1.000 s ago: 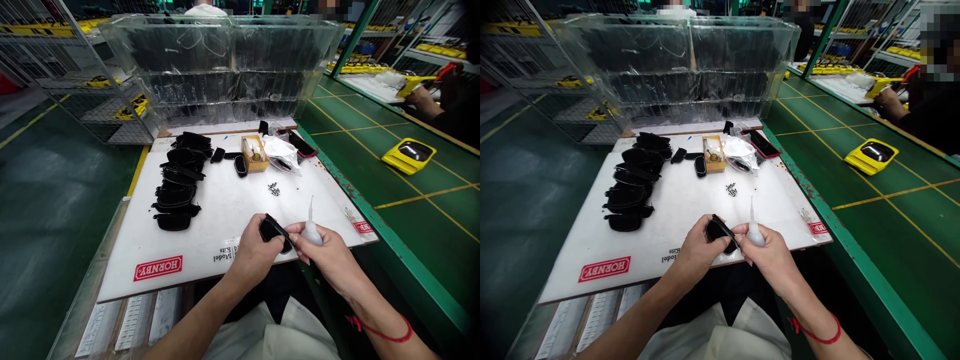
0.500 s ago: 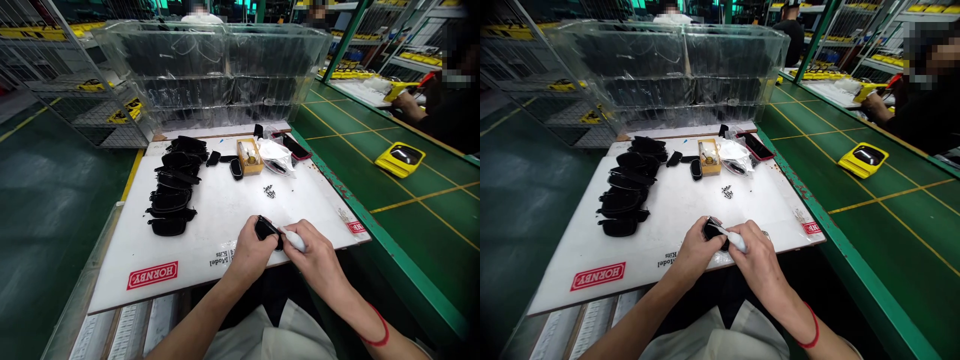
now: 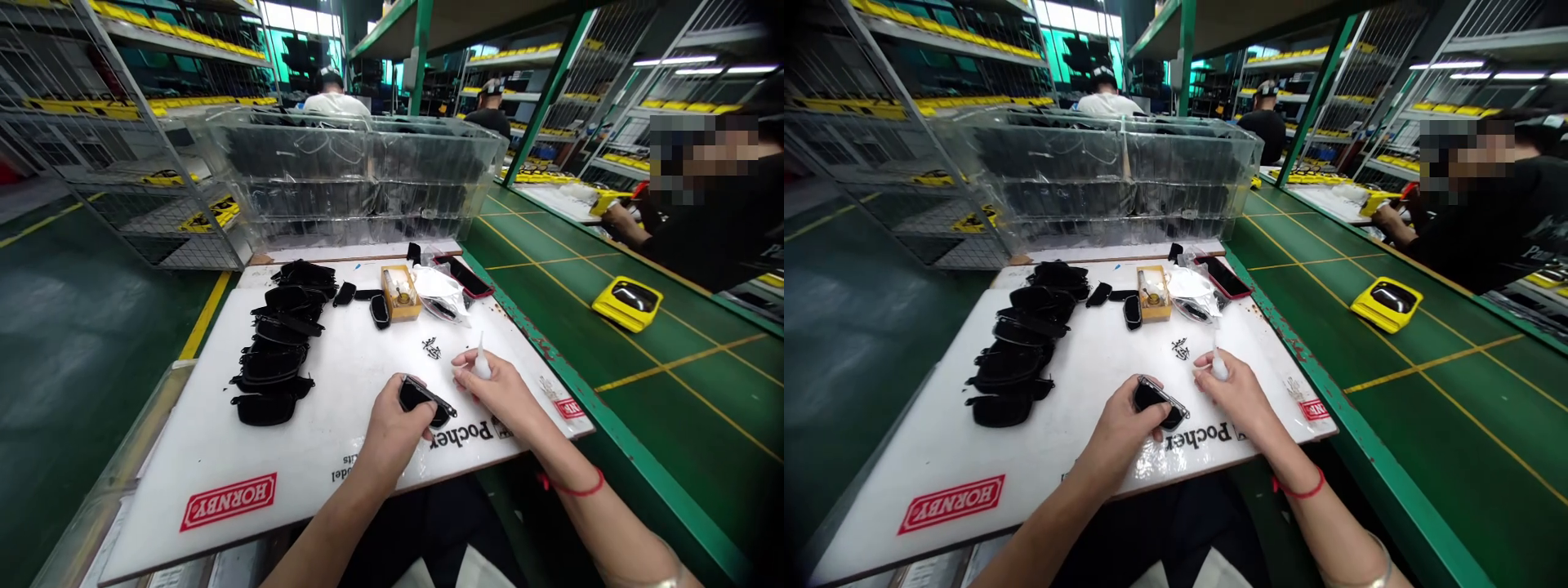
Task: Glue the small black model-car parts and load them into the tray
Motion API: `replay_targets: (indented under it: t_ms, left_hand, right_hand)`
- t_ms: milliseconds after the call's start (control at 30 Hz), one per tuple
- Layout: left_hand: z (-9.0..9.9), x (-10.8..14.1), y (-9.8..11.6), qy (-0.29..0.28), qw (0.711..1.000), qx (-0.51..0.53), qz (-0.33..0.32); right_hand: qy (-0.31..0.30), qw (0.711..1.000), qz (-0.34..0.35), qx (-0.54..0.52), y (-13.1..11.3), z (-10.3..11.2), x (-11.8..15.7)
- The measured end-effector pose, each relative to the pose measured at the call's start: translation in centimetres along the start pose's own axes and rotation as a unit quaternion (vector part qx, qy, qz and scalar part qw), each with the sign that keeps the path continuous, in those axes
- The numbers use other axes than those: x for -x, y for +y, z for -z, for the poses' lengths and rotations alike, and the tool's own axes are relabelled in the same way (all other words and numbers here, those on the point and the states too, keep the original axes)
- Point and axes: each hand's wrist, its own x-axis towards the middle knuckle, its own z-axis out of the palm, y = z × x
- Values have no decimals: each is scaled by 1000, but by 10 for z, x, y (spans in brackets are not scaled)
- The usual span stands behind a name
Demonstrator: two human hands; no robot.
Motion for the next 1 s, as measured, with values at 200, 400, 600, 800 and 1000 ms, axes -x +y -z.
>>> replay_targets:
  t_ms: [200,400,600,800,1000]
  left_hand:
    - [3,1,-5,-37,997,43,48]
    - [5,0,-9,-53,995,67,45]
    - [9,-2,-12,-67,994,71,45]
    - [6,-1,-11,-58,996,63,31]
    - [0,0,-13,-40,999,13,-29]
  right_hand:
    - [24,980,96,170,2,-11,-32]
    - [8,929,205,309,2,-24,-45]
    - [-20,920,223,322,0,-24,-50]
    - [-24,944,180,276,-7,-12,-46]
    - [-119,989,38,-85,-15,1,-22]
